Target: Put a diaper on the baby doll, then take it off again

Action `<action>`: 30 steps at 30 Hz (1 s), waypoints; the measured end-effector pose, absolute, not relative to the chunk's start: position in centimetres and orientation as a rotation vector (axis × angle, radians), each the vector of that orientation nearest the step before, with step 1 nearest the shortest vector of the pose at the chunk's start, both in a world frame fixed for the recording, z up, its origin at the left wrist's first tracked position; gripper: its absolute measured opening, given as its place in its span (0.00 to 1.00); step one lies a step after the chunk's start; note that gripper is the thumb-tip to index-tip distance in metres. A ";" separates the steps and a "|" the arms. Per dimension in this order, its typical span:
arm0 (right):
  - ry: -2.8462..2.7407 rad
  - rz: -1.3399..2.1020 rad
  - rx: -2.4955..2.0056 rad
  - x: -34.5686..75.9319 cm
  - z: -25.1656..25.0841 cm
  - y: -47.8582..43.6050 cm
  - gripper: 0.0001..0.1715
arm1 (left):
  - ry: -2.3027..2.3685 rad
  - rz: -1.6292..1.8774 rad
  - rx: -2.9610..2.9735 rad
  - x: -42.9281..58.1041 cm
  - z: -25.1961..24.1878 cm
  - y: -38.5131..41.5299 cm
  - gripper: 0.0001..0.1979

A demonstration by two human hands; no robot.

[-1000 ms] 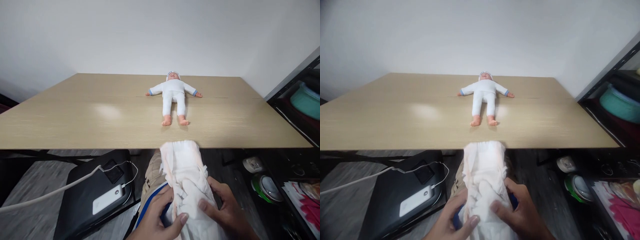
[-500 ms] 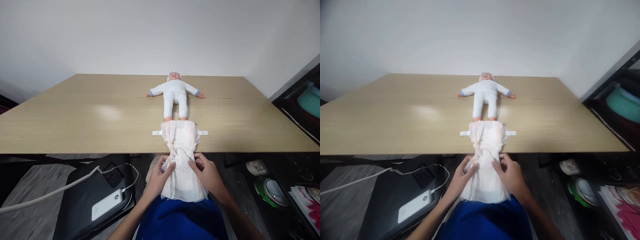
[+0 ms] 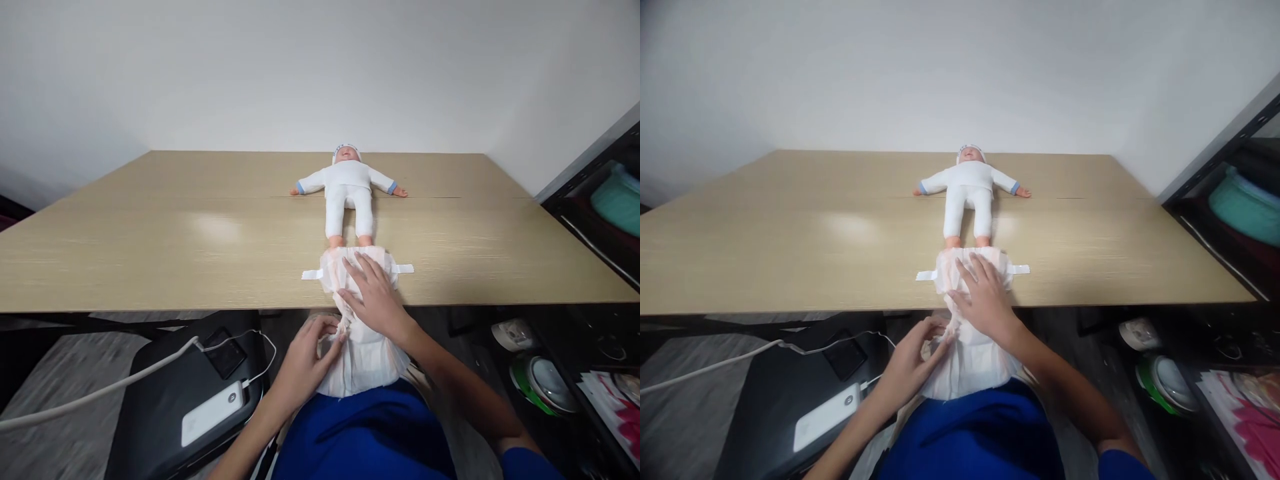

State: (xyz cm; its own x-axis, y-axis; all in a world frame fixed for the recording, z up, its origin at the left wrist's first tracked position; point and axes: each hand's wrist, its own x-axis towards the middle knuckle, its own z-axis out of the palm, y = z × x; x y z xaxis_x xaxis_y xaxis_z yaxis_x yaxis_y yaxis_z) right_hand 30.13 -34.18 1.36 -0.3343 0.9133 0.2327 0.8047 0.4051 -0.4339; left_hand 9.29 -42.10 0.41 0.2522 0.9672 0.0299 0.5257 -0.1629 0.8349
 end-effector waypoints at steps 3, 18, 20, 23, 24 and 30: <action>-2.302 0.352 -1.536 29.6 0.1 -33.4 0.37 | 1.417 0.805 2.161 6.5 2.1 -39.4 0.13; -2.282 0.267 -1.545 29.5 -1.0 -34.3 0.35 | 0.649 0.013 3.238 11.4 5.1 -16.1 0.47; -2.285 0.271 -1.543 29.5 -1.0 -34.3 0.35 | 0.549 0.018 3.222 12.0 5.0 -15.3 0.46; -2.288 0.297 -1.544 29.5 -0.8 -34.5 0.35 | 0.472 0.129 3.183 12.5 4.5 -14.1 0.30; -2.290 0.310 -1.545 29.5 -0.7 -34.5 0.35 | 0.460 0.190 3.166 12.6 4.2 -13.8 0.22; -2.350 0.437 -1.548 29.9 0.1 -33.1 0.38 | 0.383 0.518 2.966 13.1 4.9 -12.9 0.16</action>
State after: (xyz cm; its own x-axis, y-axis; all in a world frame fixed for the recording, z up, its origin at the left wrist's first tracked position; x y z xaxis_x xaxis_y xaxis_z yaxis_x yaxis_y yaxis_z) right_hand 29.87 -33.10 0.06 -0.3789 0.9223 0.0755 0.8334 0.3756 -0.4054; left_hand 13.14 -12.93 4.88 0.9102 0.2640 0.3192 0.2276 -0.9626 0.1470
